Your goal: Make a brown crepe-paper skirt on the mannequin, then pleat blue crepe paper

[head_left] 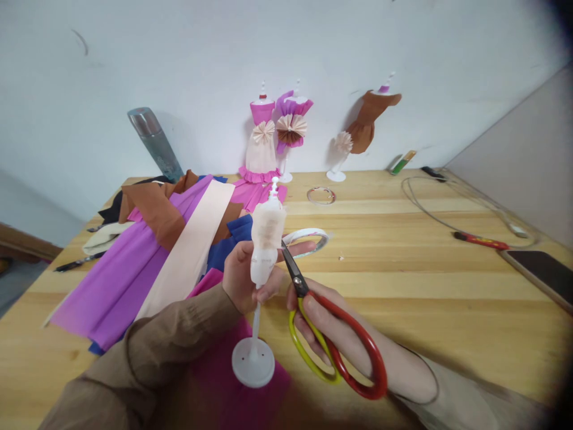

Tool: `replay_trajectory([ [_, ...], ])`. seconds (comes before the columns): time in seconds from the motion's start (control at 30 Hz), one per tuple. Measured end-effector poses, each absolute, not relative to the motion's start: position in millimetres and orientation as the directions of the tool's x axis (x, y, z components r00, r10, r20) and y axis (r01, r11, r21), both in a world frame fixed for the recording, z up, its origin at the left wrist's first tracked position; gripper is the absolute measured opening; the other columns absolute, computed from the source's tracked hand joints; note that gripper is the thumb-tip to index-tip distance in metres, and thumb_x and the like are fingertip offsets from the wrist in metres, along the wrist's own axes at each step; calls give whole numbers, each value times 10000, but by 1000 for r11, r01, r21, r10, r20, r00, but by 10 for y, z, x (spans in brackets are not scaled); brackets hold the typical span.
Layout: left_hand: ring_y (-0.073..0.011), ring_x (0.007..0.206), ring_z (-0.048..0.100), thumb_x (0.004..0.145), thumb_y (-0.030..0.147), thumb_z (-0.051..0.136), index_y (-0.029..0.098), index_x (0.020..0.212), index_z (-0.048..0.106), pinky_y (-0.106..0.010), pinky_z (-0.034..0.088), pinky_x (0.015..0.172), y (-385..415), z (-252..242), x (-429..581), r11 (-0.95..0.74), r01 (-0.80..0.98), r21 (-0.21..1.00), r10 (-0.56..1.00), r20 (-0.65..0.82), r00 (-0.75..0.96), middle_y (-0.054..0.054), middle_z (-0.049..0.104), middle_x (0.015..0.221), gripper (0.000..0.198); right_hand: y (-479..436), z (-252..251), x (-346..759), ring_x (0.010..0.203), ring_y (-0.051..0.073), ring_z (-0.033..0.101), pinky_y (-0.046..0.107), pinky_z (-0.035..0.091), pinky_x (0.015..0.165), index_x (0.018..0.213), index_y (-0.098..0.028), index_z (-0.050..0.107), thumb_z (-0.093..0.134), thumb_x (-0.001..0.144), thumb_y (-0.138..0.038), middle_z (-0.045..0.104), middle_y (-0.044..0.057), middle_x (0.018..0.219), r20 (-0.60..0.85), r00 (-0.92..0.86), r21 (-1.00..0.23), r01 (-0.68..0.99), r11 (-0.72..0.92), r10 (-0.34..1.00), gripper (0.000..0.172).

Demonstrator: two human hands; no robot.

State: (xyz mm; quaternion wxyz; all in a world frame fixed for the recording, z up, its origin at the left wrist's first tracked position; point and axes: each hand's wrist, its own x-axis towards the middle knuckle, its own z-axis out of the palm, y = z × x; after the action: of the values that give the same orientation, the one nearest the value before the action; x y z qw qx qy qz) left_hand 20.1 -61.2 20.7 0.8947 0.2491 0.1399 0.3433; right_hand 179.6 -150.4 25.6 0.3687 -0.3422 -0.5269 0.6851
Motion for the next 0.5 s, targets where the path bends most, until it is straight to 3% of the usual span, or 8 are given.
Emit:
replay_trajectory([
  [0.1,-98,279,457,744,327,492,120,888,712,-226,156,262,-589,244,195,627,-555,547,678,-31,735,-104,737,799,335,-1608,287,1962,481,74,397,195,358,438,944,-218,449,436,979,-497,438,-53,641,-155,-477,-986,22,-164,865,282],
  [0.23,-80,293,475,755,325,479,119,955,708,-229,136,265,-552,274,180,607,-558,565,676,2,737,-165,718,1106,367,-1715,257,2202,558,110,457,235,412,526,1010,-224,515,586,911,-411,525,-15,714,-131,-412,-926,376,37,902,223],
  [0.37,-69,303,476,757,368,491,113,1063,695,-217,146,269,-542,262,172,601,-549,581,664,18,747,-191,697,1163,448,-1660,95,2432,478,143,496,249,361,470,898,-221,554,679,807,-350,557,-23,591,-4,-251,-677,713,182,968,201],
  [0.43,-66,304,482,752,392,508,121,1067,701,-216,139,266,-548,257,177,605,-552,574,656,33,754,-192,690,1187,458,-1595,-18,2561,506,190,584,271,384,479,1000,-198,604,629,811,-323,643,30,648,3,-148,-474,871,132,989,228],
  [0.5,-67,305,496,752,387,518,135,1035,721,-220,142,268,-556,260,183,608,-558,565,656,39,754,-183,679,1221,429,-1531,-116,2692,655,258,690,308,454,538,1215,-178,586,575,813,-266,730,107,845,-23,-108,-324,941,95,994,412],
])
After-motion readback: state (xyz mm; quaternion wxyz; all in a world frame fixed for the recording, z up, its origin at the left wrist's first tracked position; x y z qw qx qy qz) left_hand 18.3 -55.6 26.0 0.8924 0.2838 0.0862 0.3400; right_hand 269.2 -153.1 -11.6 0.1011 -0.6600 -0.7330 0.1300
